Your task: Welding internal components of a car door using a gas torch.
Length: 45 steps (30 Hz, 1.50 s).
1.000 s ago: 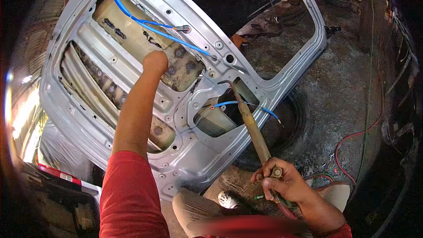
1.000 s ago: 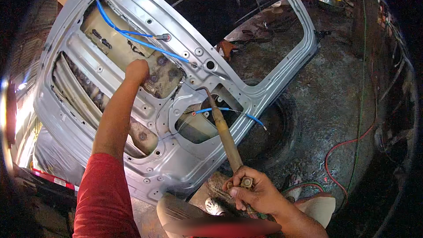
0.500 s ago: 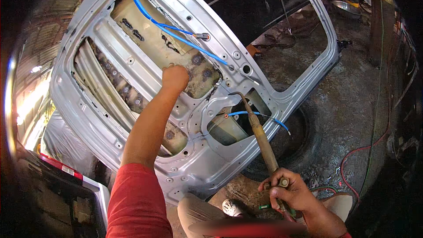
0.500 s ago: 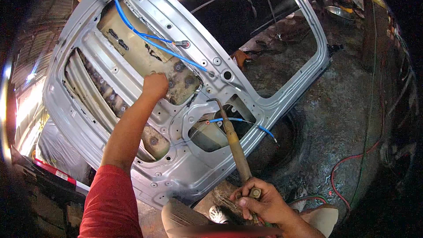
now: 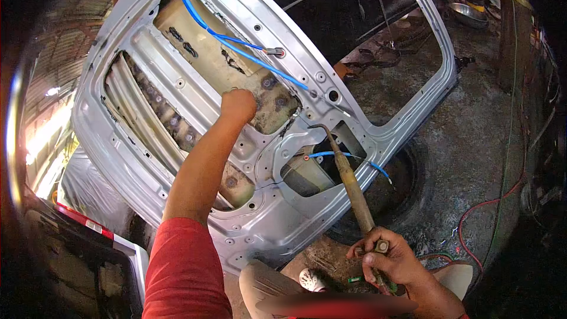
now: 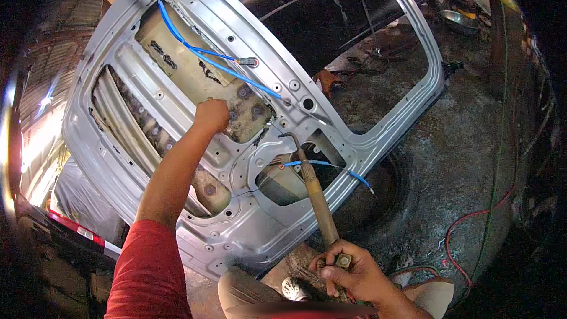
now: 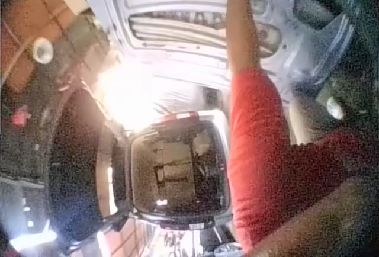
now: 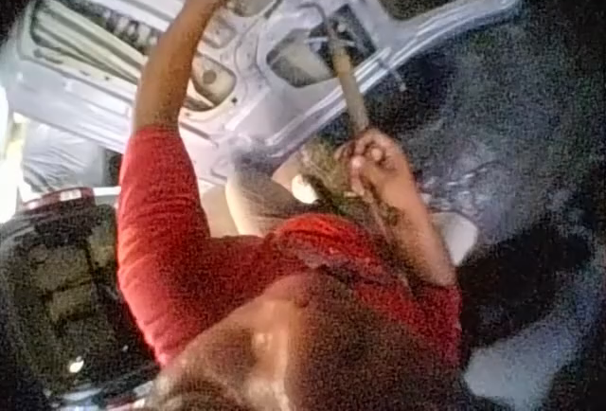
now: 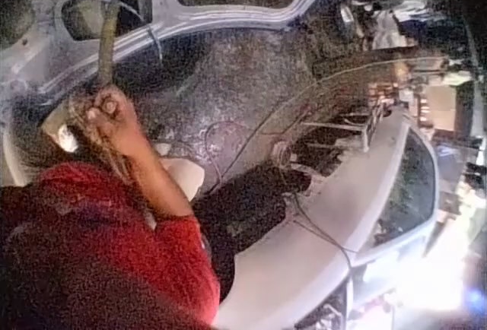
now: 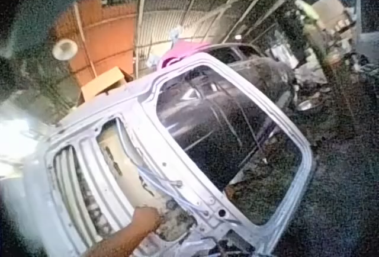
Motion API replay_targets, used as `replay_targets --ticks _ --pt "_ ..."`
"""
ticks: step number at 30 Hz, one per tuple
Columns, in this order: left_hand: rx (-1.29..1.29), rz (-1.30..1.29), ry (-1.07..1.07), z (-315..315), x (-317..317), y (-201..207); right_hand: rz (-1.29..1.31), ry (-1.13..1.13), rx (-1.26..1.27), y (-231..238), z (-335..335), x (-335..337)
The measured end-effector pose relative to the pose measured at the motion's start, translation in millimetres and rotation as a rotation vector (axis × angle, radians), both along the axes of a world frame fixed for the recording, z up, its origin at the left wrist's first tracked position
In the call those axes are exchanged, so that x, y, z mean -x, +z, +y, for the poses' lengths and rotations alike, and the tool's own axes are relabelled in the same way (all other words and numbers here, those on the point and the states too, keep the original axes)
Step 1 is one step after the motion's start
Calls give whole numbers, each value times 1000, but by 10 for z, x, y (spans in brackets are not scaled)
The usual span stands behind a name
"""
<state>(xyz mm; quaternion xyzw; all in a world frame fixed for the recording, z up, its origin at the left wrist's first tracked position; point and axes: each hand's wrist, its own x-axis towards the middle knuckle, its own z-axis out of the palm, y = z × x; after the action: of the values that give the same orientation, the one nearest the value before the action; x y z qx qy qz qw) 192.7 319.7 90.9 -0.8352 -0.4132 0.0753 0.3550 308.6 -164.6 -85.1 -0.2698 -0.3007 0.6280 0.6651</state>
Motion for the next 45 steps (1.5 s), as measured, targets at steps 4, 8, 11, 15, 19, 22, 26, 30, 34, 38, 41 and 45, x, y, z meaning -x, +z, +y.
replay_targets --ticks 4,8,11,15,19,22,26,30,34,38,41,45 --pt "-42 -60 -20 7 56 -29 5 2 35 58 18 -11" --pt "14 -126 -58 20 63 -59 2 31 48 56 80 -21" --pt "20 -127 -61 24 76 -58 -79 -16 26 65 136 2" --pt "-19 -18 -77 48 118 -66 -77 -20 36 56 208 23" --pt "-45 18 -63 -31 37 8 -22 -11 57 32 247 49" --pt "3 6 -33 -36 -6 55 -62 -12 -94 -78 259 68" --pt "65 37 17 -20 -32 109 -24 10 103 64 109 41" --pt "98 95 39 95 -53 221 -7 -9 31 33 54 2" --pt "85 7 -6 406 -24 342 -19 8 -9 -45 49 -13" --pt "-40 -20 -40 490 -7 301 -36 35 19 -6 106 -30" --pt "-107 -62 -65 462 9 283 -14 50 14 -31 154 6" --pt "-109 -86 63 493 -62 398 -5 64 38 -8 184 39"
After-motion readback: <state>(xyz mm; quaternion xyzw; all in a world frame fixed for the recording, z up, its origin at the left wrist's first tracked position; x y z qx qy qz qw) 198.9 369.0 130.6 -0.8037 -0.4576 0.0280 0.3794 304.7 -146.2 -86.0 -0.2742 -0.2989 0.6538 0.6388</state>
